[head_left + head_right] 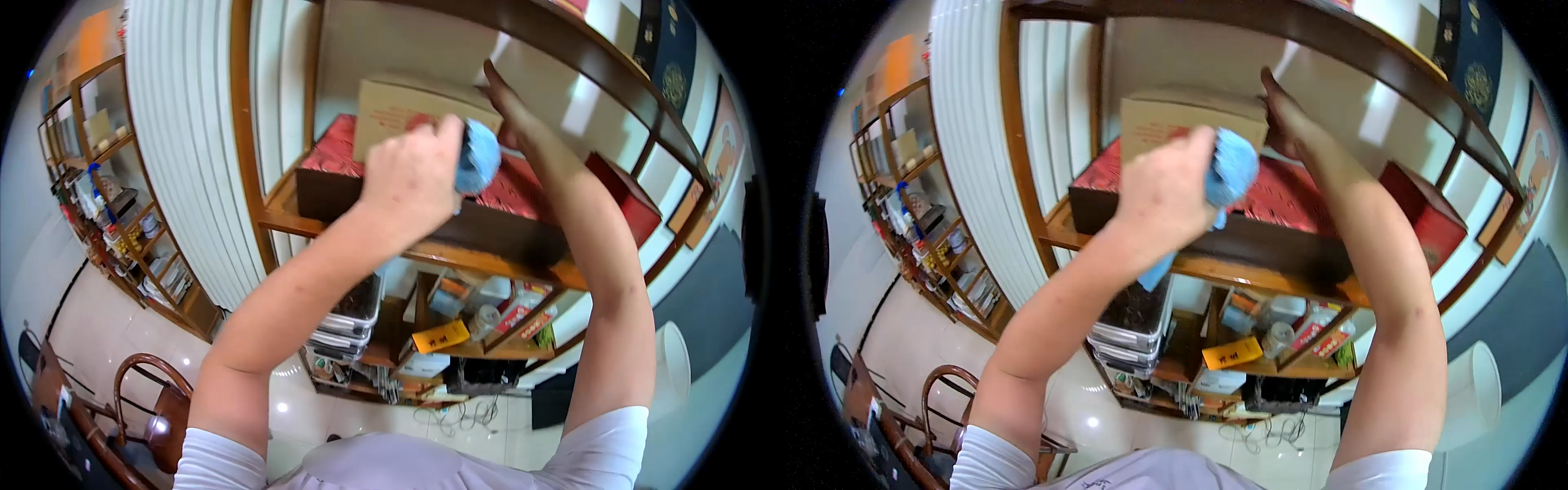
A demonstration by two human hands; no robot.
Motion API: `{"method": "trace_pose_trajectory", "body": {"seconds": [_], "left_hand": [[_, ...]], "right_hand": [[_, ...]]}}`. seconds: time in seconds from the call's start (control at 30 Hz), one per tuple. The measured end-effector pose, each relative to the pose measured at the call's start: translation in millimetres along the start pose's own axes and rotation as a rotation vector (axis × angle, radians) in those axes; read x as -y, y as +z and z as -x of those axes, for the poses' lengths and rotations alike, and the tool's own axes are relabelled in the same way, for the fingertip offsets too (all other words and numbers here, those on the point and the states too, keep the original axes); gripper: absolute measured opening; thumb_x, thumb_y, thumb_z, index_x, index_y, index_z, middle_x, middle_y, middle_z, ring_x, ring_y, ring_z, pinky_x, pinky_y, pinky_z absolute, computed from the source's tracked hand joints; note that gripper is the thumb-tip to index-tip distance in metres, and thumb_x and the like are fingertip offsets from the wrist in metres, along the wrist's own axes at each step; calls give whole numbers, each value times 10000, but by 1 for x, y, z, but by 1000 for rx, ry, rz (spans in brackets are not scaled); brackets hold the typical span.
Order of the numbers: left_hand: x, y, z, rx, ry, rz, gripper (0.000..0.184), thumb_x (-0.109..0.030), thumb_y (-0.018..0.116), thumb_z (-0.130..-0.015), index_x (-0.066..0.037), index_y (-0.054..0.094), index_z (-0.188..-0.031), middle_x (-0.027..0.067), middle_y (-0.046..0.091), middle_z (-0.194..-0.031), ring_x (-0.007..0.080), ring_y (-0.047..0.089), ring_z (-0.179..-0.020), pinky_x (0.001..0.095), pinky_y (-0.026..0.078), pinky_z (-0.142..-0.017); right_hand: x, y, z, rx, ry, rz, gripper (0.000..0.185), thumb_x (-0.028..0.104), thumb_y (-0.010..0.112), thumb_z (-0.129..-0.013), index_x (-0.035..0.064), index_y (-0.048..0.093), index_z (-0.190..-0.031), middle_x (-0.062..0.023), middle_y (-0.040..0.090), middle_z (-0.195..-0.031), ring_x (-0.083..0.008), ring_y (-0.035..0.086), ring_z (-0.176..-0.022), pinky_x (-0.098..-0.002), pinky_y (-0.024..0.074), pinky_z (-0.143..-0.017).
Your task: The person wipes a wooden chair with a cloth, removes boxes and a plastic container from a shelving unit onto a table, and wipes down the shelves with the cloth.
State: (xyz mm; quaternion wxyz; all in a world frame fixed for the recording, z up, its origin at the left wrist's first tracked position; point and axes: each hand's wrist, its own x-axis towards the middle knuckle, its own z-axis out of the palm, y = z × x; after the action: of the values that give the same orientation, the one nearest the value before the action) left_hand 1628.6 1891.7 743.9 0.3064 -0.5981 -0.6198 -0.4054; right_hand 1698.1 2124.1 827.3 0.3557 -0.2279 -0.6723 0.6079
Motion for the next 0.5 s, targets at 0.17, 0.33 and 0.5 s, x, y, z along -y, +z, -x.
{"method": "trace_pose_trajectory", "body": {"seconds": [0.17,0.33,0.5], "left_hand": [[7,-12,14,-240,123,328,341,-243,832,-850,-29,667,-1058,99,731,-854,218,717,-760,350,557,-707],[-37,-34,72,-119,-75,943,453,-243,810,-888,3,598,-1204,66,683,-969,120,648,-876,278,533,-741],[-72,18,173,18,-224,1324,812,-674,702,-849,13,543,-1253,159,552,-1220,235,543,-1091,357,436,-964]], "right_hand": [[17,-29,66,-274,-181,273,846,712,322,-1015,-24,620,-1306,-217,683,-1195,-285,660,-1133,-414,529,-954],[-43,-7,241,-115,-927,284,473,356,542,-1021,-23,597,-1298,-118,619,-1271,-213,602,-1141,-379,496,-953],[-198,42,353,-42,-906,537,655,359,594,-976,-25,434,-1482,-312,349,-1477,-483,455,-1304,-510,382,-1092]]}}
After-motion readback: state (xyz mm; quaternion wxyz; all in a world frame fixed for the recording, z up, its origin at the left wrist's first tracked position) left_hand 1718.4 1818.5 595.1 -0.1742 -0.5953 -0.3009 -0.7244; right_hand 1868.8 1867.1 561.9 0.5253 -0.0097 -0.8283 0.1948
